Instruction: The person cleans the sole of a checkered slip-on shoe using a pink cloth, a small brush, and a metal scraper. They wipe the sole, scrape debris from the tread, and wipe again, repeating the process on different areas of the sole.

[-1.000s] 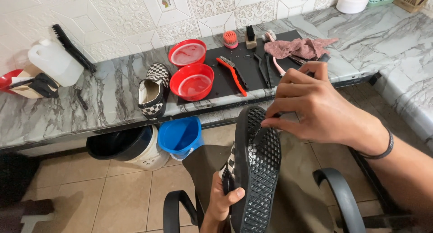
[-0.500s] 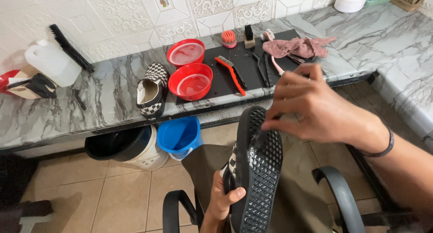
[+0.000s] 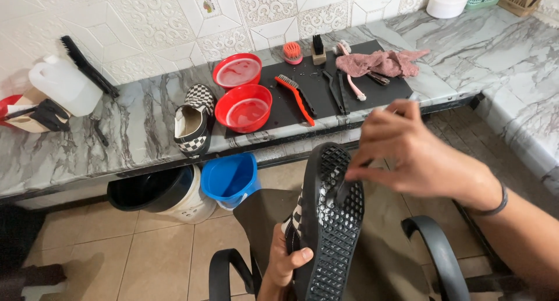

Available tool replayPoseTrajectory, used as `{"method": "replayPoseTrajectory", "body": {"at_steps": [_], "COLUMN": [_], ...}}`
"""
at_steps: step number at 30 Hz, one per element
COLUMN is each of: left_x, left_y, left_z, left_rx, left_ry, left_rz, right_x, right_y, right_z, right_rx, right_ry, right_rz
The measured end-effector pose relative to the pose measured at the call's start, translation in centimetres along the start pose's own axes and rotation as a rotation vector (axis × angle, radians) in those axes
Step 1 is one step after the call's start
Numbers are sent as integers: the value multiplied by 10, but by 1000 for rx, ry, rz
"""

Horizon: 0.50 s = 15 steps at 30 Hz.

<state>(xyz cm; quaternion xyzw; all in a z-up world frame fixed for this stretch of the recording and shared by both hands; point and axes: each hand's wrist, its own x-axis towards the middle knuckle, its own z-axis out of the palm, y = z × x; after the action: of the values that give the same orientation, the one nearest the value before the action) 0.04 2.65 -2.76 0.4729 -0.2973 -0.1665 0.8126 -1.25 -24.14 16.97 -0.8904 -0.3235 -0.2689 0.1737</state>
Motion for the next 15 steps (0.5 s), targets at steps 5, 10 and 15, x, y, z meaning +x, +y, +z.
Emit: {"method": "replayPoseTrajectory", "body": {"at_steps": [5, 10, 15], "left_x": [2, -6, -2], "left_y": [11, 5, 10], "left_z": [11, 4, 14], "left_rx": [-1, 102, 103], "left_ry": [23, 25, 15], "left_rz": [-52, -61, -62], "right_x": [5, -2, -8], "right_y": [1, 18, 6], "right_z": [-2, -4, 12], "right_rx": [-67, -73, -6], "right_ry": [107, 84, 116], "right_rz": [82, 208, 208]}}
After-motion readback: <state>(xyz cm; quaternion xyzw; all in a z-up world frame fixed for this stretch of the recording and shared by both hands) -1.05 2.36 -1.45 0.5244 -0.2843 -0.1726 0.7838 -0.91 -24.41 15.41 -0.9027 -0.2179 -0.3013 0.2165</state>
